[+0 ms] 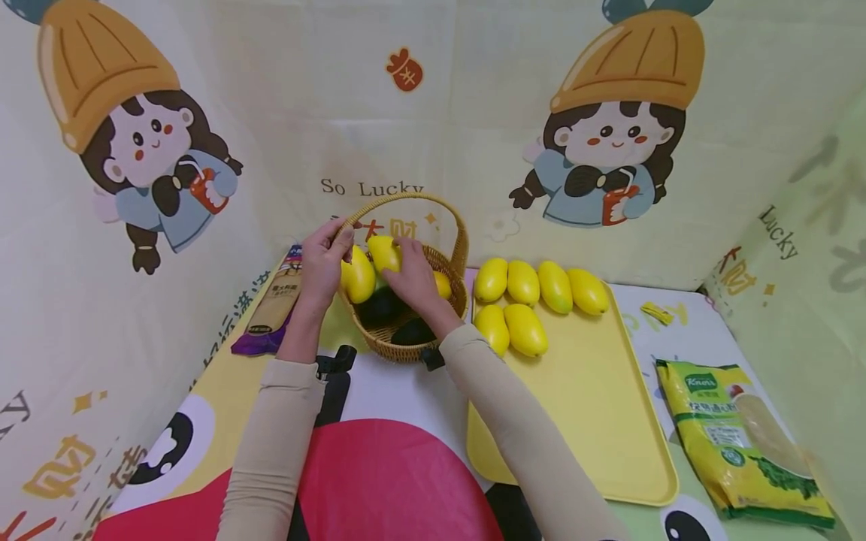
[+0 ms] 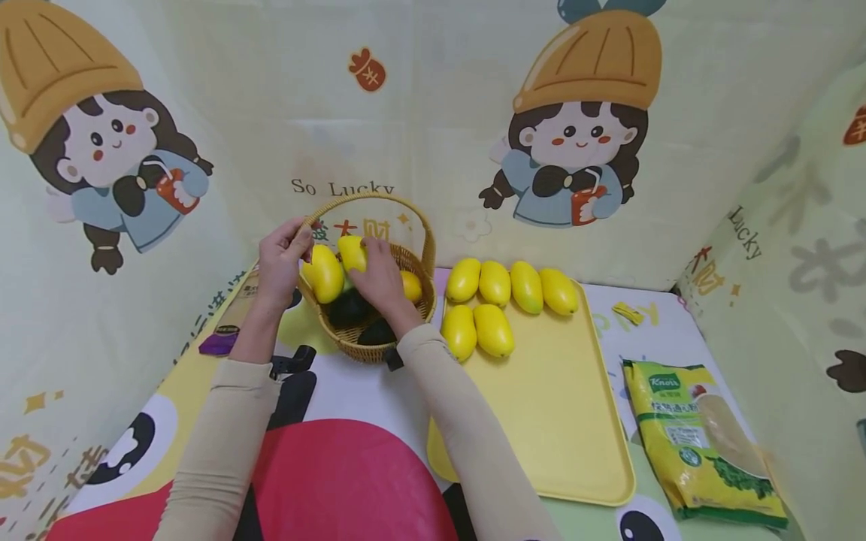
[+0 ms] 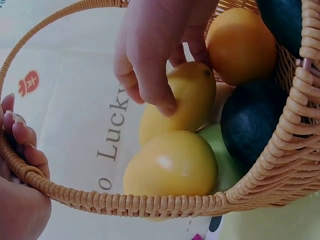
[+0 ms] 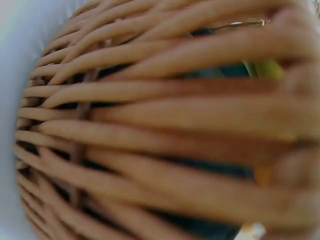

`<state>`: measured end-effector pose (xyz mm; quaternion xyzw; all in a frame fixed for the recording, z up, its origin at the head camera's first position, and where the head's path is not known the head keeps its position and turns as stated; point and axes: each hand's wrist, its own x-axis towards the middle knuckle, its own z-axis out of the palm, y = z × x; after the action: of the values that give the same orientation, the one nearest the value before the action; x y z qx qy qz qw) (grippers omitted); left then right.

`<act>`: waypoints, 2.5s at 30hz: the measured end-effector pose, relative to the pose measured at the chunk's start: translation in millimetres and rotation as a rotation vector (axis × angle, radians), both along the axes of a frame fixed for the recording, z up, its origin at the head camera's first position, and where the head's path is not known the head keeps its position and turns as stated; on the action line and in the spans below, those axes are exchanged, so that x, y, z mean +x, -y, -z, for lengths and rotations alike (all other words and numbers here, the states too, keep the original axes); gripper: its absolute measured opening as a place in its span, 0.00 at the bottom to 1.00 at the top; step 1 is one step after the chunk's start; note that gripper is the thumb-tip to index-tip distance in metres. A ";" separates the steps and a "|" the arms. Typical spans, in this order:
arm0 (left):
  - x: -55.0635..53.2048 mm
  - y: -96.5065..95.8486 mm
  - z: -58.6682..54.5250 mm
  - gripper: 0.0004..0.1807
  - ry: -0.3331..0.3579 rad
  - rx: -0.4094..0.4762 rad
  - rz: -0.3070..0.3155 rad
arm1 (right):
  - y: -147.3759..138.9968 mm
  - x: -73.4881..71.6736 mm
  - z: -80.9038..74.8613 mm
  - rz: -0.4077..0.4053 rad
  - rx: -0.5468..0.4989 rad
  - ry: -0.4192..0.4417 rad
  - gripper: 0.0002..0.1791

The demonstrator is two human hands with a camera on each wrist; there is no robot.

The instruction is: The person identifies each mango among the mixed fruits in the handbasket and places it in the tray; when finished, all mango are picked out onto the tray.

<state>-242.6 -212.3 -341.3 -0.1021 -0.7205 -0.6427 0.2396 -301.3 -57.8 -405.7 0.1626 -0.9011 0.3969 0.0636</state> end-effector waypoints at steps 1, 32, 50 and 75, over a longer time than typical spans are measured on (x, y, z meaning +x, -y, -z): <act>0.0 -0.1 -0.3 0.18 -0.001 0.003 0.002 | -0.9 1.5 -0.8 -0.003 0.006 -0.003 0.31; 22.0 -9.9 -21.7 0.18 0.056 0.000 0.026 | -62.5 43.9 -9.9 -0.082 0.039 -0.099 0.35; 23.3 -10.7 -23.2 0.17 0.059 -0.012 0.003 | -126.6 67.7 -22.0 -0.081 0.036 -0.114 0.33; 12.8 -5.7 -11.0 0.15 0.056 0.006 -0.015 | -243.6 86.2 14.0 0.075 -0.060 -0.094 0.31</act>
<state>-229.8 -206.6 -330.3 -0.0778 -0.7257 -0.6456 0.2245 -215.1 185.8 -419.7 0.1452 -0.8902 0.4132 0.1254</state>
